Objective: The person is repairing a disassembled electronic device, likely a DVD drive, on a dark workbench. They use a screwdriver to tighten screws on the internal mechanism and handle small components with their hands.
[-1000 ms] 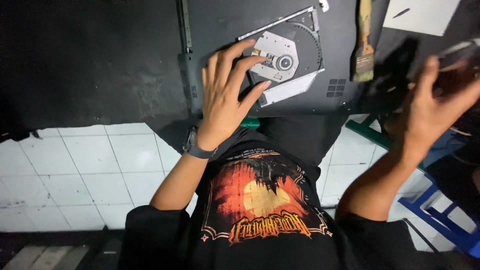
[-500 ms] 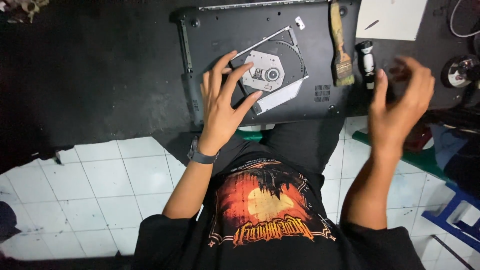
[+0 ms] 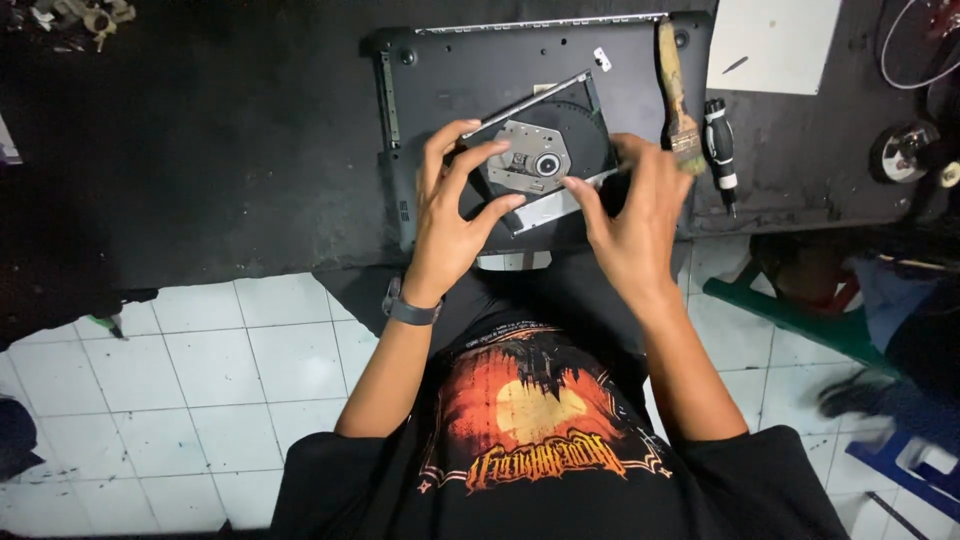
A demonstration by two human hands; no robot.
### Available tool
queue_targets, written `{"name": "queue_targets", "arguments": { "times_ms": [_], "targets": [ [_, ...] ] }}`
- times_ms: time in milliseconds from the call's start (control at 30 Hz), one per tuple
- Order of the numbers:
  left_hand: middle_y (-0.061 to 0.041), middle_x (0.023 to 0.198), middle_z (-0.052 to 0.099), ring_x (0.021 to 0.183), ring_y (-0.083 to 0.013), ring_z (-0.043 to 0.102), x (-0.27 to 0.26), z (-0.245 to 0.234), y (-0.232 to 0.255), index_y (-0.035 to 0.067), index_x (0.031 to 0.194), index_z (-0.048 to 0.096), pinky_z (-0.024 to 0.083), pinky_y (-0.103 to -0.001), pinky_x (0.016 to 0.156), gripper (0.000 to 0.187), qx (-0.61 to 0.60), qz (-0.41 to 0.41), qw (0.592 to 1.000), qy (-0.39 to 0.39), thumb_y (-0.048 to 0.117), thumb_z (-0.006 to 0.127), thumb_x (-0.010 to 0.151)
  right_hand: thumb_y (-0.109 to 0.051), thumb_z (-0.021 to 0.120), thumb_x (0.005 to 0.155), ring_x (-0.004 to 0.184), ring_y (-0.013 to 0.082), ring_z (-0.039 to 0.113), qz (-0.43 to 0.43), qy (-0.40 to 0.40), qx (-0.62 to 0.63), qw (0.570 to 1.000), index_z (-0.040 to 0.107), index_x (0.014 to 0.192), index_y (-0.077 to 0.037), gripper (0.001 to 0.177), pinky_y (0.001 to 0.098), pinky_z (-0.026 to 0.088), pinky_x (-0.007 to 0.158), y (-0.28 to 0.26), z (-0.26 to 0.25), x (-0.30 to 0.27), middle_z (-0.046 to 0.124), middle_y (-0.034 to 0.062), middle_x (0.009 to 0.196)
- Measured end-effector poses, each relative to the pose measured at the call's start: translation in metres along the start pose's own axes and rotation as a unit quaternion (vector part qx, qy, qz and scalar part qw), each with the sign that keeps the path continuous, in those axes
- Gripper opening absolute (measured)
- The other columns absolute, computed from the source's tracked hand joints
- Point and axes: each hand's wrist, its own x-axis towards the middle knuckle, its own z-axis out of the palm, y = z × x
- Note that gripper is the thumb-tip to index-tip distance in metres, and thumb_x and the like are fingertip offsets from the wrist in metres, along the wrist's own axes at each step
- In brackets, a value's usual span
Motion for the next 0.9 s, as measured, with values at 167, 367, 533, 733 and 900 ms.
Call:
{"name": "queue_targets", "arguments": {
  "times_ms": [167,367,533,733,900],
  "targets": [
    [-0.006,0.163,0.026,0.155,-0.0318,0.038,-0.008,0.004,0.002,0.02,0.154,0.036,0.045,-0.054,0.128,0.071,-0.176,0.004,0.984,0.037,0.006,0.079,0.1,-0.016,0.067,0.105,0.071,0.0086,0.049,0.148,0.009,0.364,0.92,0.043,0.126,-0.015,0.032,0.0238,0.038,0.067,-0.018,0.002,-0.001,0.056,0.0045,0.09],
    [-0.013,0.149,0.055,0.135,-0.022,0.057,0.001,0.009,0.027,0.007,0.151,0.04,0.047,-0.034,0.118,0.053,-0.386,-0.155,0.909,-0.024,0.021,0.062,0.105,-0.017,0.068,0.105,0.064,0.003,0.031,0.184,0.046,0.432,0.882,0.047,0.126,-0.02,0.03,0.0209,0.029,0.063,-0.012,0.006,0.007,0.031,-0.0087,0.072],
    [-0.001,0.099,0.066,0.086,-0.0052,0.056,0.027,0.008,0.039,0.009,0.117,0.056,0.048,-0.023,0.078,0.016,-0.298,-0.118,0.947,0.014,0.024,0.055,0.109,-0.039,0.058,0.108,0.142,0.0298,0.047,0.135,0.079,0.416,0.896,0.042,0.147,-0.008,0.052,0.0414,0.039,0.123,-0.016,0.01,0.03,0.047,0.0153,0.151],
    [-0.011,0.162,0.05,0.155,-0.0254,0.053,0.058,-0.015,0.064,0.008,0.155,0.047,0.04,-0.036,0.136,0.047,-0.008,0.127,0.991,-0.044,-0.014,0.048,0.114,-0.031,0.059,0.103,0.129,0.0226,0.063,0.235,0.116,0.845,0.465,0.048,0.152,0.004,0.061,0.0317,0.052,0.113,-0.024,0.009,0.057,0.061,0.0193,0.144],
    [-0.012,0.162,0.043,0.156,-0.039,0.041,0.063,-0.005,0.041,0.016,0.153,0.052,0.04,-0.059,0.135,0.059,0.15,0.234,0.956,-0.091,-0.02,0.065,0.108,-0.021,0.048,0.104,0.125,0.037,0.062,0.289,0.085,0.889,0.346,0.055,0.14,0.003,0.044,0.0418,0.052,0.112,-0.03,0.007,0.069,0.063,0.0253,0.133]
  ]
}}
